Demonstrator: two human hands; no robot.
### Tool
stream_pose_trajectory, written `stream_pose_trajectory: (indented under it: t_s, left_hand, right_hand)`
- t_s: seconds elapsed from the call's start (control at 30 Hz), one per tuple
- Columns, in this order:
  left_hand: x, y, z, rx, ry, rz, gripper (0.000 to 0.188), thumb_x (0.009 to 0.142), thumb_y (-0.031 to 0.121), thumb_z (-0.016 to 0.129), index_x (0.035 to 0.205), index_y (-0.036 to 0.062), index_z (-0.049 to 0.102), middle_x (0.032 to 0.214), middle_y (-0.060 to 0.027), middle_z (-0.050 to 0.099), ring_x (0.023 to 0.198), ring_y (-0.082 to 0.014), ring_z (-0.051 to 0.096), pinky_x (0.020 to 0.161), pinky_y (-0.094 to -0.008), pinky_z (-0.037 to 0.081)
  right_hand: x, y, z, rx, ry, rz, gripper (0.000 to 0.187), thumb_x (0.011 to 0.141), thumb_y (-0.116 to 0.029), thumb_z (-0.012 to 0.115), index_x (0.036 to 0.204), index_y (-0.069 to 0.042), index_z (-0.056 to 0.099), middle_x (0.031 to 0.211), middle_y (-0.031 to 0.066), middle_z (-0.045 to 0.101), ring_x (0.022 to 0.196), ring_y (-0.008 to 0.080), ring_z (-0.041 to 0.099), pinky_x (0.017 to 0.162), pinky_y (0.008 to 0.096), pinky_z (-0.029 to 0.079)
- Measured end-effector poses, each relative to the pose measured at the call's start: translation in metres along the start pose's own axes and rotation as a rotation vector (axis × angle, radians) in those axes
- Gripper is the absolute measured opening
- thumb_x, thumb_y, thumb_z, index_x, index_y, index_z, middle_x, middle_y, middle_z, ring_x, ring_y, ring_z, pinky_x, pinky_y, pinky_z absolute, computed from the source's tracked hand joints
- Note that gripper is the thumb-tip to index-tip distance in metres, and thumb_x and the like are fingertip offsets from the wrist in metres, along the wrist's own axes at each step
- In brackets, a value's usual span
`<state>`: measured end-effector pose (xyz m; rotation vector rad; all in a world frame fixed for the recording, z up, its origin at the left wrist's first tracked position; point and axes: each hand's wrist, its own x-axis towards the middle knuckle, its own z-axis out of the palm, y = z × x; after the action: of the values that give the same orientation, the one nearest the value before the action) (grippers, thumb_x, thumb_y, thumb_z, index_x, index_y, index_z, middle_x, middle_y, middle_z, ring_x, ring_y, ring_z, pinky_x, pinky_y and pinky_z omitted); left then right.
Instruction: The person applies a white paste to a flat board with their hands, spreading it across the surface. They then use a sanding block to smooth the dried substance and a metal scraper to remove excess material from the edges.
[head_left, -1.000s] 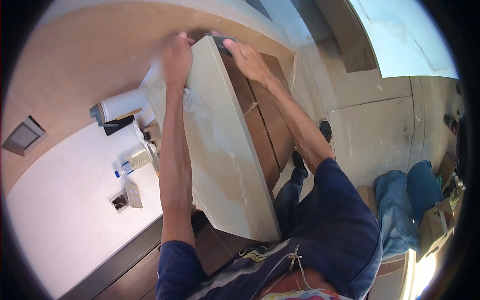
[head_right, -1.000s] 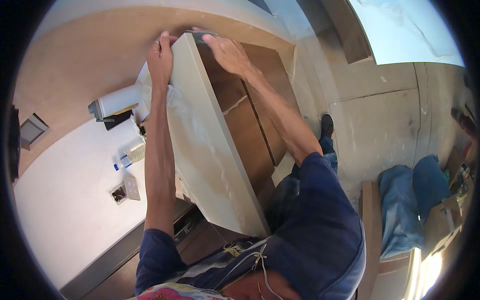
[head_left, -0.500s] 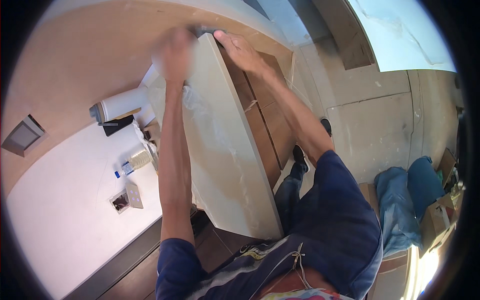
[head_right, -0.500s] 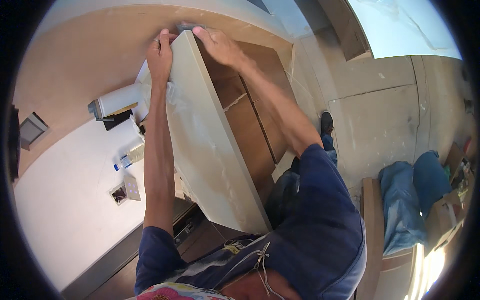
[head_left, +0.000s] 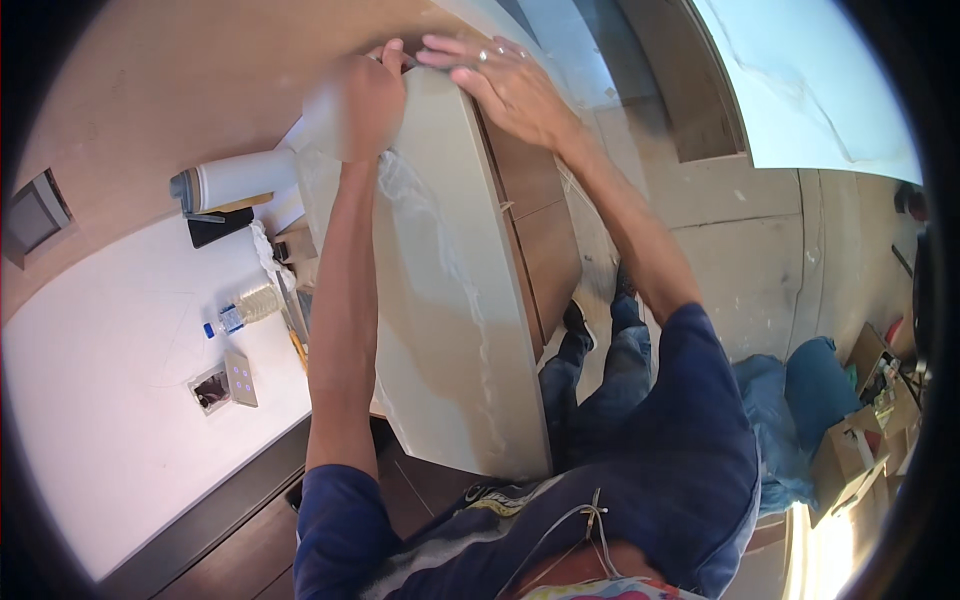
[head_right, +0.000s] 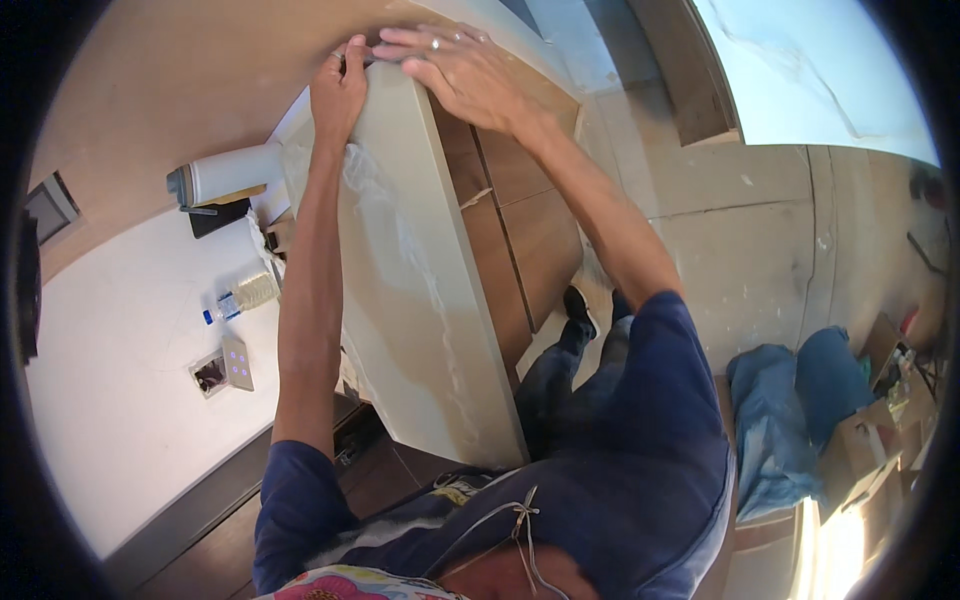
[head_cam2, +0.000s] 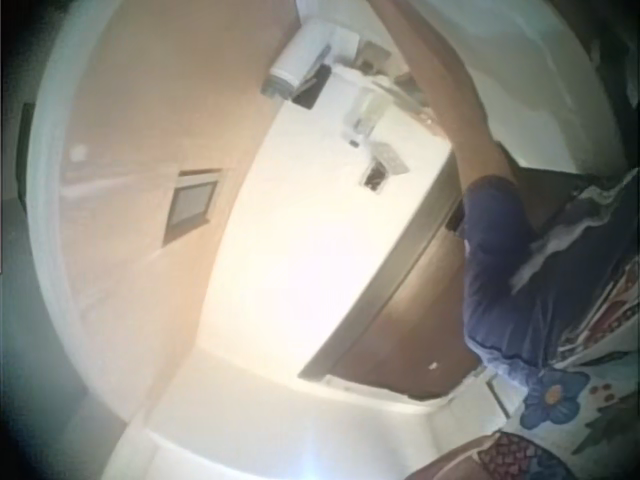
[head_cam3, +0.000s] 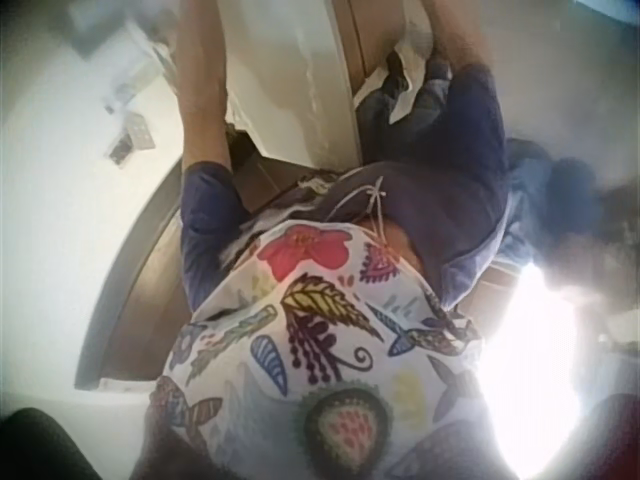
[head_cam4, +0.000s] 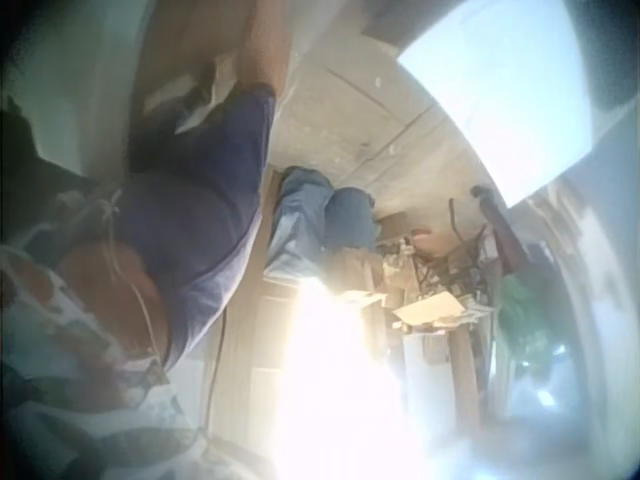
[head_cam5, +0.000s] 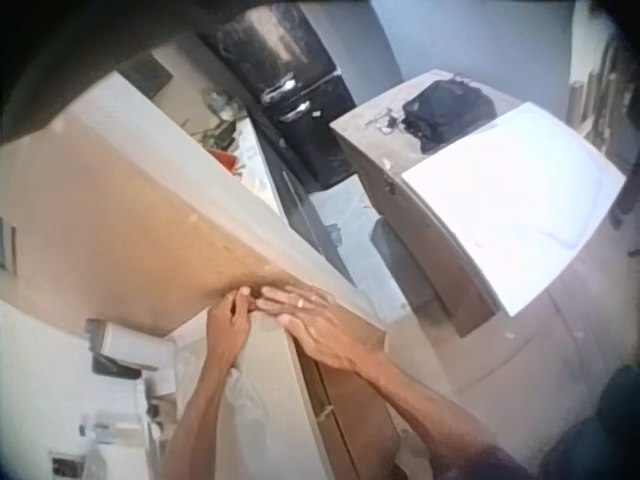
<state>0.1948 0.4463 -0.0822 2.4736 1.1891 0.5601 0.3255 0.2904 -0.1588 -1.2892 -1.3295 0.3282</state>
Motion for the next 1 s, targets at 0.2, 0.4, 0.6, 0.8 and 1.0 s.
stream_pose_trajectory:
  t_s: [0.2,0.4,0.6,0.8,1.0]
  left_hand:
    - [-0.004,-0.016,-0.003,0.017,-0.02,-0.018,0.046,0.102,0.044,0.058,0.093,0.0052,0.08,0.089,-0.013,0.079,0.094,-0.0332,0.072,0.1,-0.0413,0.05]
    - [0.002,-0.017,0.002,0.008,-0.011,0.113,0.048,0.108,0.039,0.052,0.098,-0.0026,0.075,0.094,-0.0231,0.076,0.089,-0.0345,0.073,0.085,-0.0438,0.053]
    - [0.011,-0.018,0.005,0.031,0.024,0.185,0.051,0.107,0.04,0.052,0.094,-0.0048,0.073,0.091,-0.0242,0.074,0.087,-0.0359,0.071,0.083,-0.0445,0.053]
    - [0.011,-0.049,0.0,0.054,0.017,0.173,0.056,0.107,0.045,0.051,0.099,-0.0055,0.075,0.094,-0.0257,0.075,0.09,-0.0352,0.072,0.085,-0.0436,0.053]
    - [0.002,-0.019,0.004,-0.007,-0.033,0.093,0.059,0.107,0.047,0.048,0.1,-0.0053,0.075,0.097,-0.0256,0.075,0.093,-0.0359,0.072,0.088,-0.0439,0.053]
  right_hand:
    - [-0.073,-0.037,0.004,0.053,-0.081,0.034,0.045,0.113,-0.036,0.034,0.144,-0.024,0.063,0.158,-0.0044,0.052,0.145,0.0243,0.047,0.125,0.057,0.029]
    - [-0.022,-0.016,0.002,0.088,-0.023,0.091,0.046,0.112,-0.032,0.035,0.141,-0.015,0.065,0.158,0.0024,0.053,0.144,0.0303,0.048,0.121,0.045,0.034]
    - [-0.16,-0.092,0.012,0.138,-0.009,0.137,0.044,0.112,-0.037,0.034,0.143,-0.027,0.065,0.154,-0.0026,0.057,0.141,0.0263,0.052,0.117,0.057,0.04]
    - [-0.126,-0.082,0.009,0.089,-0.091,0.16,0.041,0.111,-0.031,0.04,0.146,-0.031,0.061,0.158,-0.0048,0.052,0.142,0.0217,0.052,0.121,0.0604,0.035]
    - [-0.251,-0.155,0.008,0.099,-0.118,0.17,0.043,0.113,-0.034,0.034,0.146,-0.029,0.06,0.163,-0.0051,0.046,0.147,0.0215,0.046,0.124,0.0609,0.028]
